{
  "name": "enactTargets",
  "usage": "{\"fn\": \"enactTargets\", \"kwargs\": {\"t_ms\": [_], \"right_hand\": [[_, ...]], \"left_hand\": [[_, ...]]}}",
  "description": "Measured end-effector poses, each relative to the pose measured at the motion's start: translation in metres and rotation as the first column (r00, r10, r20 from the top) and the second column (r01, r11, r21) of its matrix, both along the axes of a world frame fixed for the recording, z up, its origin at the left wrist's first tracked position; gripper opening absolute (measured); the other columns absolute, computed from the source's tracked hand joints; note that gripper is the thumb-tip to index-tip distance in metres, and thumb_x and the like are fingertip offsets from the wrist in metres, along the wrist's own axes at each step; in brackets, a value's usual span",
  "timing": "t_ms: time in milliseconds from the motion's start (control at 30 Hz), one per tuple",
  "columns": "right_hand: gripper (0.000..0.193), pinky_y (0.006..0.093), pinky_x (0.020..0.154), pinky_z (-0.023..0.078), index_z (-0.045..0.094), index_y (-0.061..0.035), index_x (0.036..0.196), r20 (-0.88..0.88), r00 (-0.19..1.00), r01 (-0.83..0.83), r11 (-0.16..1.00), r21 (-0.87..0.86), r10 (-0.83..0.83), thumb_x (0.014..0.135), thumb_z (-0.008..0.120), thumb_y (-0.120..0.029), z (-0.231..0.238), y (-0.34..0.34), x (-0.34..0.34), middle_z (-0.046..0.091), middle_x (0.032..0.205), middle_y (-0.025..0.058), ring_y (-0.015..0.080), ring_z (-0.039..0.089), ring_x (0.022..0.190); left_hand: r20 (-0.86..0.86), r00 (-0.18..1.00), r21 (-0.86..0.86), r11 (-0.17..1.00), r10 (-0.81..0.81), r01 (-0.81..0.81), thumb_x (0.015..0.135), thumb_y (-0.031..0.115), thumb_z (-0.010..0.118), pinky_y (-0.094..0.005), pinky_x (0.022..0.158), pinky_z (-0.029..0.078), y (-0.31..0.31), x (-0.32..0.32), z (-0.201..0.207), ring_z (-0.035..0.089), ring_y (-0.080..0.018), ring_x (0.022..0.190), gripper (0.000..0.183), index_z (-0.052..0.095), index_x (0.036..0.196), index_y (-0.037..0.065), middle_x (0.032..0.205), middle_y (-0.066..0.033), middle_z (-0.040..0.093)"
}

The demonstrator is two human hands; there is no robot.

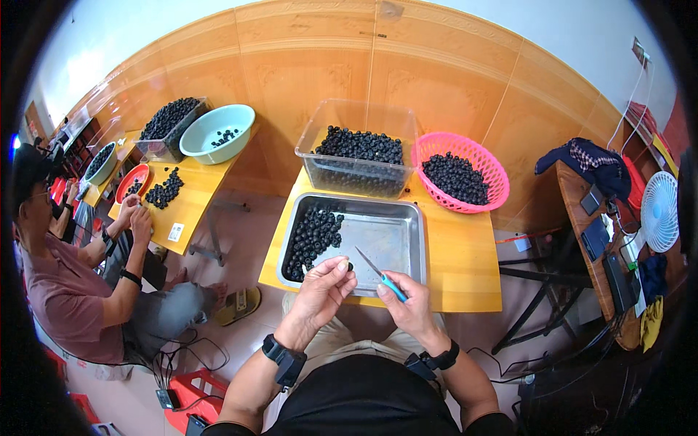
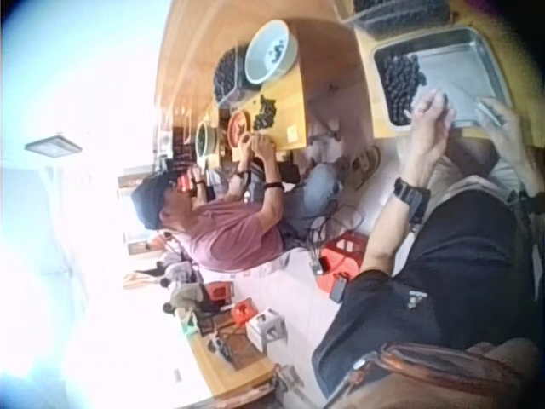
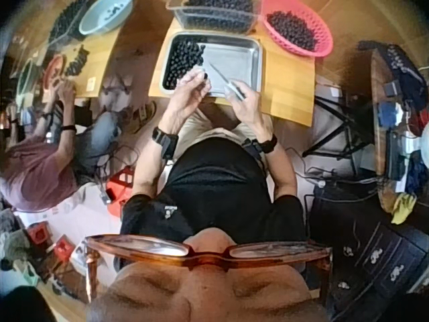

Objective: Picking grapes from bunches and trimming stems with a small knife.

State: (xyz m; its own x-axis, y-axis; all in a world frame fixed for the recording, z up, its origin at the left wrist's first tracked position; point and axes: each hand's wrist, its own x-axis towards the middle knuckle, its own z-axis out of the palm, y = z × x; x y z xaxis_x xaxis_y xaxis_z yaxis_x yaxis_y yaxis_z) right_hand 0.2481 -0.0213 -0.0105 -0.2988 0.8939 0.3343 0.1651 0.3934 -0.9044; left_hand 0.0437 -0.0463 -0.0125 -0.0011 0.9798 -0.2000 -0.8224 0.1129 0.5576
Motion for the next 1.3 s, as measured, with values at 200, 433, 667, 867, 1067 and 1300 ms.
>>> {"fn": "enactTargets", "kwargs": {"t_ms": [200, 433, 667, 867, 1067, 1300], "right_hand": [[0.041, 0.0308, 0.064, 0.053, 0.068, 0.0041, 0.116, 0.047, 0.998, -0.043, 0.997, 0.065, 0.04, 0.097, 0.068, -0.033, 0.013, -0.008, -0.005, 0.071, 0.083, 0.0161, 0.0189, 0.069, 0.072], [0.037, 0.034, 0.063, 0.054, 0.069, 0.0033, 0.114, 0.095, 0.995, -0.056, 0.977, 0.208, 0.037, 0.098, 0.067, -0.03, 0.016, -0.01, -0.007, 0.071, 0.087, 0.0187, 0.0273, 0.072, 0.072], [0.035, 0.0347, 0.057, 0.052, 0.07, 0.003, 0.112, 0.135, 0.99, -0.065, 0.964, 0.257, 0.03, 0.095, 0.07, -0.028, 0.022, -0.01, -0.004, 0.069, 0.08, 0.0162, 0.0263, 0.069, 0.066], [0.032, 0.0354, 0.054, 0.05, 0.071, 0.0022, 0.111, 0.126, 0.992, -0.058, 0.947, 0.317, 0.019, 0.092, 0.074, -0.023, 0.023, -0.008, -0.005, 0.067, 0.076, 0.0146, 0.0263, 0.067, 0.062], [0.035, 0.0306, 0.069, 0.053, 0.07, 0.0037, 0.113, -0.037, 0.992, 0.122, 0.989, 0.078, -0.12, 0.095, 0.073, -0.025, -0.005, 0.014, 0.011, 0.072, 0.091, 0.015, 0.0177, 0.068, 0.079], [0.037, 0.0293, 0.066, 0.051, 0.069, 0.0038, 0.116, -0.048, 0.997, -0.053, 0.996, 0.075, 0.057, 0.095, 0.073, -0.027, 0.019, 0.0, -0.004, 0.072, 0.091, 0.014, 0.0141, 0.065, 0.076]], "left_hand": [[0.109, 0.993, -0.004, 0.999, -0.034, 0.035, 0.097, 0.012, 0.067, -0.031, 0.086, 0.061, -0.008, 0.008, 0.0, 0.07, -0.0154, 0.091, 0.012, 0.068, 0.106, 0.005, 0.098, -0.0046, 0.071], [0.143, 0.989, 0.031, 0.999, -0.049, 0.045, 0.1, 0.013, 0.063, -0.0297, 0.084, 0.061, -0.015, 0.012, 0.001, 0.069, -0.0158, 0.089, 0.015, 0.063, 0.112, 0.003, 0.101, -0.0073, 0.069], [0.147, 0.984, 0.104, 0.991, -0.101, 0.086, 0.099, 0.013, 0.063, -0.0303, 0.083, 0.061, -0.019, 0.012, 0.0, 0.069, -0.0159, 0.091, 0.016, 0.064, 0.111, 0.003, 0.102, -0.0083, 0.069], [0.083, 0.996, 0.083, 0.996, -0.045, 0.038, 0.1, 0.011, 0.062, -0.0317, 0.081, 0.061, -0.023, 0.013, 0.01, 0.068, -0.0154, 0.086, 0.015, 0.064, 0.111, 0.002, 0.097, -0.0073, 0.07], [0.094, 0.992, 0.219, 0.974, -0.084, 0.062, 0.099, 0.015, 0.064, -0.0294, 0.079, 0.059, -0.032, 0.01, 0.025, 0.065, -0.0133, 0.082, 0.014, 0.066, 0.106, 0.002, 0.093, -0.0059, 0.067], [0.047, 0.997, 0.177, 0.983, -0.066, 0.057, 0.099, 0.017, 0.065, -0.0292, 0.08, 0.059, -0.029, 0.009, 0.017, 0.065, -0.0125, 0.082, 0.015, 0.067, 0.104, 0.003, 0.093, -0.0054, 0.067]]}}
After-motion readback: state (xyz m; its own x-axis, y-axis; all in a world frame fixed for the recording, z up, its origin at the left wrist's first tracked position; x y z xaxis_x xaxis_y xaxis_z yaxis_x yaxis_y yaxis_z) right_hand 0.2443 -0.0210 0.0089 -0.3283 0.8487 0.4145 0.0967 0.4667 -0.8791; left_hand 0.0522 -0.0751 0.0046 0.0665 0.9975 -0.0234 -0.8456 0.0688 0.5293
